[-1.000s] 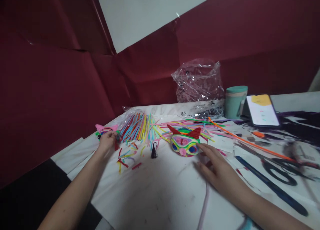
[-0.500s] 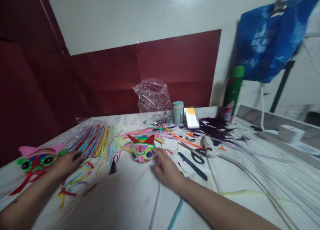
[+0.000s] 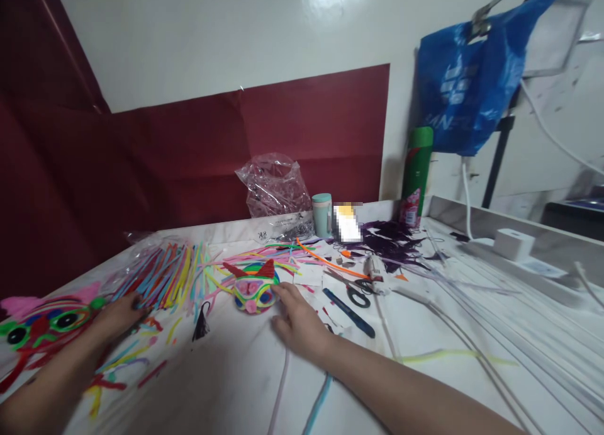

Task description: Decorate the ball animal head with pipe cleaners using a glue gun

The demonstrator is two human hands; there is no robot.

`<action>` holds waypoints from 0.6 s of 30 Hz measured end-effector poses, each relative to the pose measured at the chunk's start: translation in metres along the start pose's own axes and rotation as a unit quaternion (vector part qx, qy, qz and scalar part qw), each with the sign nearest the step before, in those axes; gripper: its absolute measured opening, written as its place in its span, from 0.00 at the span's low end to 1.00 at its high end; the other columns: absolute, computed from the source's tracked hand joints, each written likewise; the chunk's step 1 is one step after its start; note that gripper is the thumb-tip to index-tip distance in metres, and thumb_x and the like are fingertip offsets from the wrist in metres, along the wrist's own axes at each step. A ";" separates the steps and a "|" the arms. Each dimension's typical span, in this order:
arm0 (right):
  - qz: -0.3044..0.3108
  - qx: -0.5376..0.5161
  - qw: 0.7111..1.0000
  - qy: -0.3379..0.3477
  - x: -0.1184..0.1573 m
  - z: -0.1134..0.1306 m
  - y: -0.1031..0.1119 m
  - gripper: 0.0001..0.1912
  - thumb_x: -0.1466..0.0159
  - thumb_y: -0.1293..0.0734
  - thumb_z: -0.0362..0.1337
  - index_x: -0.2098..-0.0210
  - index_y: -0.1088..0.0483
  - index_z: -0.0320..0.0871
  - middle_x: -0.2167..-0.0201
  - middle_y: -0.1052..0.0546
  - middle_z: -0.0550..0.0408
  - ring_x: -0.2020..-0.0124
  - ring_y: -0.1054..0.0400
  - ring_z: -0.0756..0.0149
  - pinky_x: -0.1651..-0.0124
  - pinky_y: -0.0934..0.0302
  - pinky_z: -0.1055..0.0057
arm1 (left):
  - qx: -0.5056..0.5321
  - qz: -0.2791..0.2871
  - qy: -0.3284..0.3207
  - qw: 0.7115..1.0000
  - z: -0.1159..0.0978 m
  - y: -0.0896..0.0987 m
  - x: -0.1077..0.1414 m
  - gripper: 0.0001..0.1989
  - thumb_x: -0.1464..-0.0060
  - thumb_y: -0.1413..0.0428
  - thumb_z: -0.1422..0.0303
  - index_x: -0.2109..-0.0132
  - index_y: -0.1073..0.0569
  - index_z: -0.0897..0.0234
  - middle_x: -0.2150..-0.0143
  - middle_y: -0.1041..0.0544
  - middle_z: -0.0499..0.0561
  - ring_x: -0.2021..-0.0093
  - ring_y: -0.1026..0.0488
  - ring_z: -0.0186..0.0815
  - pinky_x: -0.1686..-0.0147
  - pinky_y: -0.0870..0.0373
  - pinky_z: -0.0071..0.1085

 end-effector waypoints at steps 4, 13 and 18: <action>0.000 -0.006 1.000 0.007 0.000 0.002 0.000 0.31 0.45 0.38 0.25 0.43 0.44 0.46 0.45 0.41 0.46 0.52 0.36 0.61 0.58 0.33 0.66 | -0.002 0.016 -0.005 1.000 0.004 -0.002 0.002 0.10 0.65 0.48 0.68 0.70 0.30 0.62 0.67 0.23 0.57 0.63 0.26 0.49 0.67 0.34 0.35; -0.008 0.001 1.000 0.010 0.001 0.003 0.002 0.31 0.45 0.38 0.26 0.42 0.43 0.47 0.45 0.39 0.46 0.51 0.36 0.60 0.56 0.34 0.65 | 0.048 0.011 -0.023 0.999 0.006 0.004 0.011 0.03 0.64 0.50 0.70 0.78 0.31 0.61 0.74 0.24 0.54 0.66 0.27 0.45 0.65 0.35 0.34; -0.010 0.032 0.999 0.023 0.002 -0.001 0.000 0.28 0.44 0.38 0.29 0.43 0.42 0.44 0.45 0.38 0.45 0.49 0.38 0.59 0.49 0.37 0.61 | 0.113 -0.054 0.023 0.992 0.014 0.011 0.022 0.11 0.60 0.51 0.67 0.68 0.28 0.64 0.68 0.23 0.56 0.64 0.26 0.43 0.64 0.34 0.33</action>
Point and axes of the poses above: each hand's wrist, its own x-axis away from the middle knuckle, its own y-axis out of the back of the hand, z = x × y, the point moved 2 cm from there along -x, towards the middle knuckle
